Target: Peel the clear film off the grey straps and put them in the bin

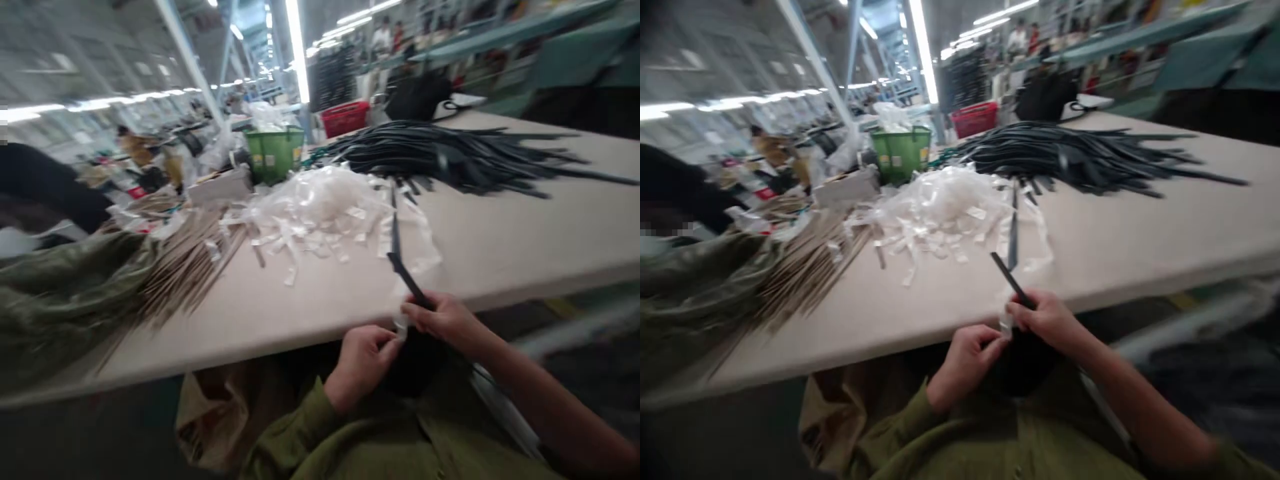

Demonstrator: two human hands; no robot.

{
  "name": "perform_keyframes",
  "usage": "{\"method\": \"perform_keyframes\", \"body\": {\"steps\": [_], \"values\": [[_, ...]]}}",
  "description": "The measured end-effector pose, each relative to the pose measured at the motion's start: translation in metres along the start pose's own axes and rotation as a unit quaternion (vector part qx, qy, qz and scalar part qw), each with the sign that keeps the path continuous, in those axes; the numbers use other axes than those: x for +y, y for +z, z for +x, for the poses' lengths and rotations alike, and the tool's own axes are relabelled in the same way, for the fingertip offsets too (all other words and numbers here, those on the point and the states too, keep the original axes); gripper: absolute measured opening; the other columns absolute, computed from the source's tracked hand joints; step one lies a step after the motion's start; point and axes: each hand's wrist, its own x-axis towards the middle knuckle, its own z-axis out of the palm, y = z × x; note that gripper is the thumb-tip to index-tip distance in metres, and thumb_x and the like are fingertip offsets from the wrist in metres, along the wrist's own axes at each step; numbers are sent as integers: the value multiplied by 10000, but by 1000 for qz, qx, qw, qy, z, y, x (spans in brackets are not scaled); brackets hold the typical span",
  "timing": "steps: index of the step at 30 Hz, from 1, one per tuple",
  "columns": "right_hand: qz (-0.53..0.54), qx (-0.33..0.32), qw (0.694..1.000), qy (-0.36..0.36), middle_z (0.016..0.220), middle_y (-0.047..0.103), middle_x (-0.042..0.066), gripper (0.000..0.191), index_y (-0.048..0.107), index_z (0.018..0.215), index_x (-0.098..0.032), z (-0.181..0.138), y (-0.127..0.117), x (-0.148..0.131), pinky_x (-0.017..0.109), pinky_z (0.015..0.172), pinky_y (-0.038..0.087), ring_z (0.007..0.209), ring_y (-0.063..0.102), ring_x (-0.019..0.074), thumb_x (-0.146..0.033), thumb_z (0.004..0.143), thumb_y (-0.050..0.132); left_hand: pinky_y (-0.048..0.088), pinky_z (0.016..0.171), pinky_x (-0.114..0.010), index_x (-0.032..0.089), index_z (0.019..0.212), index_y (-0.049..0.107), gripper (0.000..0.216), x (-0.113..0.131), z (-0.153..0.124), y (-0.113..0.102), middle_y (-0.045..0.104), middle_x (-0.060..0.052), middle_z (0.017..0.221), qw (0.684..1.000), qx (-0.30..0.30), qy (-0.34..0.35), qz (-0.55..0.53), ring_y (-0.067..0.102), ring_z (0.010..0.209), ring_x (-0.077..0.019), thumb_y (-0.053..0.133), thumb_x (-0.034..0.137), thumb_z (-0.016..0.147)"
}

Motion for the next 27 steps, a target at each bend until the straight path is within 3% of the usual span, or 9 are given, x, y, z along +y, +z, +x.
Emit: {"method": "perform_keyframes", "body": {"steps": [2,5,11,16,21,27], "values": [[15,20,1000,13,499,483,-46,355,603,709,-171,-8,-2,0,245,458,353,465,425,105,-514,795,634,470,688,-302,205,892,793,270,2,2,-2,778,-48,824,999,-25,25,20,666,725,-211,568,353,897],[33,24,999,3,521,515,-37,306,614,720,-168,-7,1,-3,247,494,366,500,453,116,-470,763,615,472,698,-313,218,934,783,269,12,1,-3,775,-44,838,997,-48,44,34,667,735,-216,543,338,909],[15,48,998,-24,531,530,-37,267,616,714,-168,-15,-6,0,237,511,379,515,463,113,-423,788,591,490,900,-389,236,947,780,182,19,1,4,762,-75,1023,992,-66,94,52,660,972,-281,693,282,794],[18,56,998,-29,539,524,-44,240,597,700,-179,-21,-7,0,240,517,378,502,463,107,-401,789,578,503,749,-327,187,924,785,251,11,4,15,772,-51,849,993,-102,-3,-51,664,780,-223,610,356,865],[18,77,997,-26,529,527,-40,263,573,683,-187,-27,-12,1,251,535,379,505,467,116,-420,806,573,497,766,-316,147,819,790,257,7,10,26,764,-46,756,962,-149,-104,-204,654,734,-196,745,391,750],[60,98,993,5,542,579,-15,530,647,840,-170,-69,-30,11,264,530,358,503,480,134,-668,902,476,483,714,-242,135,708,726,263,21,30,32,707,-28,700,915,-103,-153,-358,608,665,-119,821,379,680]]}}
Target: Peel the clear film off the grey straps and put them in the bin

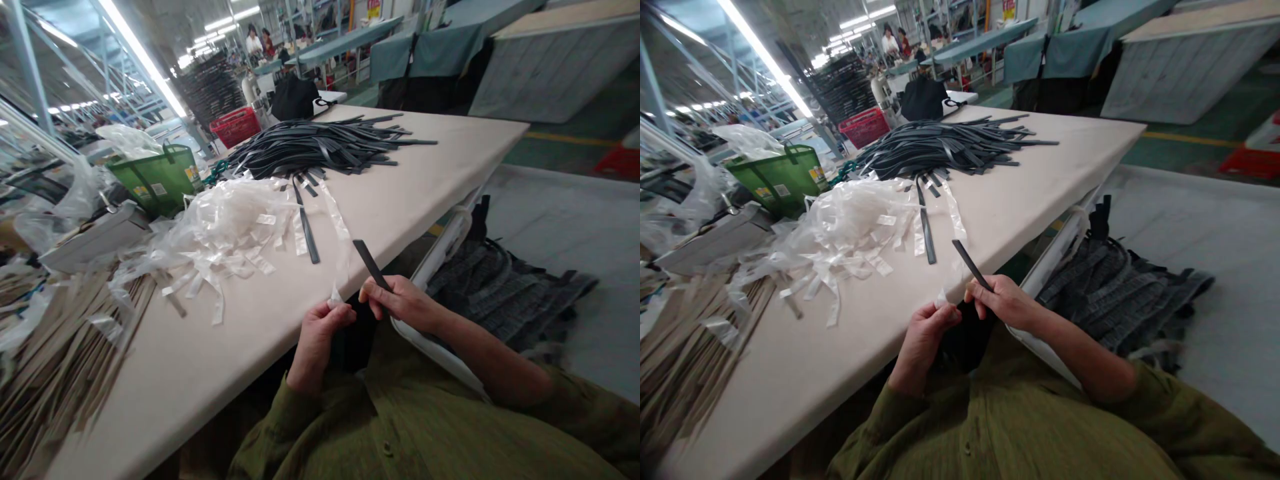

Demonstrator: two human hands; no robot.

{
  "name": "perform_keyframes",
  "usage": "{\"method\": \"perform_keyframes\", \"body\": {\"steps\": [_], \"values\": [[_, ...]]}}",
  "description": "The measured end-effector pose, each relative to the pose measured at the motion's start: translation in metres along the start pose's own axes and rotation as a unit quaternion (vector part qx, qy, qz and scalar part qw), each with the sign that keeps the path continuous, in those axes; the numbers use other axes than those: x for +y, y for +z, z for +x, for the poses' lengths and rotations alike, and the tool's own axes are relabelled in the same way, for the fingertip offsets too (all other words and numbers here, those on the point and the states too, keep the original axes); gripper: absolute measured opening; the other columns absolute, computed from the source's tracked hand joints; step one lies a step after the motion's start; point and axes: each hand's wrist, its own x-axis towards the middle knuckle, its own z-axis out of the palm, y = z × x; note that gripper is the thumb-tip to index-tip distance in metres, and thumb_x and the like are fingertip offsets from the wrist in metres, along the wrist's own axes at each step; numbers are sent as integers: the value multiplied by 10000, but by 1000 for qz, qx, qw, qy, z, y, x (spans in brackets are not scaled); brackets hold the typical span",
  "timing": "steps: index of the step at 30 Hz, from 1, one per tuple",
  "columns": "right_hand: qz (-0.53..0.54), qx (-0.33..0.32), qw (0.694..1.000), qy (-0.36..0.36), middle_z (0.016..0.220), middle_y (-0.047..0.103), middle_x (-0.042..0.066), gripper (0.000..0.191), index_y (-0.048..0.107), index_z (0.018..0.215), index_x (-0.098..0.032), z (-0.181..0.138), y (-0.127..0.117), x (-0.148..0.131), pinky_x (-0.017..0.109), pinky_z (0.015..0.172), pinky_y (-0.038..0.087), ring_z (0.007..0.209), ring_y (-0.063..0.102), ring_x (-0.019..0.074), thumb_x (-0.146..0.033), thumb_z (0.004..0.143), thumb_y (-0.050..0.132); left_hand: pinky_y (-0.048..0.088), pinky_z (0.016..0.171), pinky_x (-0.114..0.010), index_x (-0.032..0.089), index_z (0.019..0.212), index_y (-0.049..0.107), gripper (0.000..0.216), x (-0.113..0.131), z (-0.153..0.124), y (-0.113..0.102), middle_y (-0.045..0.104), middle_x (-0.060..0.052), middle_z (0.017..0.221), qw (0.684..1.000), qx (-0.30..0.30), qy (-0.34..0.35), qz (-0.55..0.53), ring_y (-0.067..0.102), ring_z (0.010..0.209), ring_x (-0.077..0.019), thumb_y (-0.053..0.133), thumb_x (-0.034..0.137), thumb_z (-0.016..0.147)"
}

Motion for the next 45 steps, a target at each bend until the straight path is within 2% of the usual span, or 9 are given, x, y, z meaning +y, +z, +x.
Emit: {"method": "perform_keyframes", "body": {"steps": [6,9,15,18,23,29,36,41,45], "values": [[38,-90,992,80,541,610,15,685,640,813,-167,-51,5,12,278,566,373,523,507,152,-803,872,391,506,702,-219,158,691,653,357,5,20,21,647,33,663,989,11,-7,-147,618,645,-85,890,403,586],[48,-59,994,81,542,608,18,688,636,800,-161,-59,8,20,280,579,380,536,510,155,-808,862,408,529,715,-234,156,743,662,385,0,23,27,709,5,753,985,-1,-57,-166,675,697,-111,902,410,581],[53,42,994,83,677,645,39,698,671,835,-149,-45,-8,30,255,475,369,486,471,123,-807,840,438,544,797,-278,149,828,688,344,-2,17,35,744,-27,770,988,-41,-73,-128,719,770,-165,864,393,661],[46,49,995,78,713,633,34,678,687,909,-136,-30,-15,28,245,447,371,465,474,114,-768,845,447,539,813,-286,131,863,712,320,-4,12,42,756,-52,789,991,-82,-75,-79,715,780,-174,833,380,703],[-38,64,997,15,614,562,-7,351,630,728,-153,-8,-14,19,230,532,383,563,500,130,-482,836,568,526,841,-290,133,917,738,290,-21,10,46,755,-53,830,985,-154,-74,-31,692,808,-165,774,386,779],[-112,80,990,-21,621,571,-12,202,637,673,-163,-6,-18,10,232,569,338,601,505,129,-314,803,603,502,806,-298,135,819,754,281,-33,23,41,747,-51,796,989,-131,-71,18,665,768,-170,785,407,759],[-85,116,990,-11,571,559,-18,335,642,694,-157,-14,-24,20,231,524,352,536,482,118,-410,890,541,447,786,-251,144,738,755,197,-37,26,47,728,-18,753,995,-94,-26,31,612,746,-134,800,335,729],[33,42,998,34,735,657,54,592,694,781,-131,-41,-33,17,222,473,433,555,534,130,-659,905,457,443,686,-229,154,628,674,251,-31,28,52,657,20,613,997,-34,-45,-56,570,623,-100,866,316,619],[85,-71,989,95,693,663,88,760,658,691,-132,-67,-22,24,223,475,469,590,580,157,-821,854,380,497,792,-265,153,660,666,323,-21,33,58,688,6,650,987,3,-57,-151,642,663,-113,904,348,563]]}}
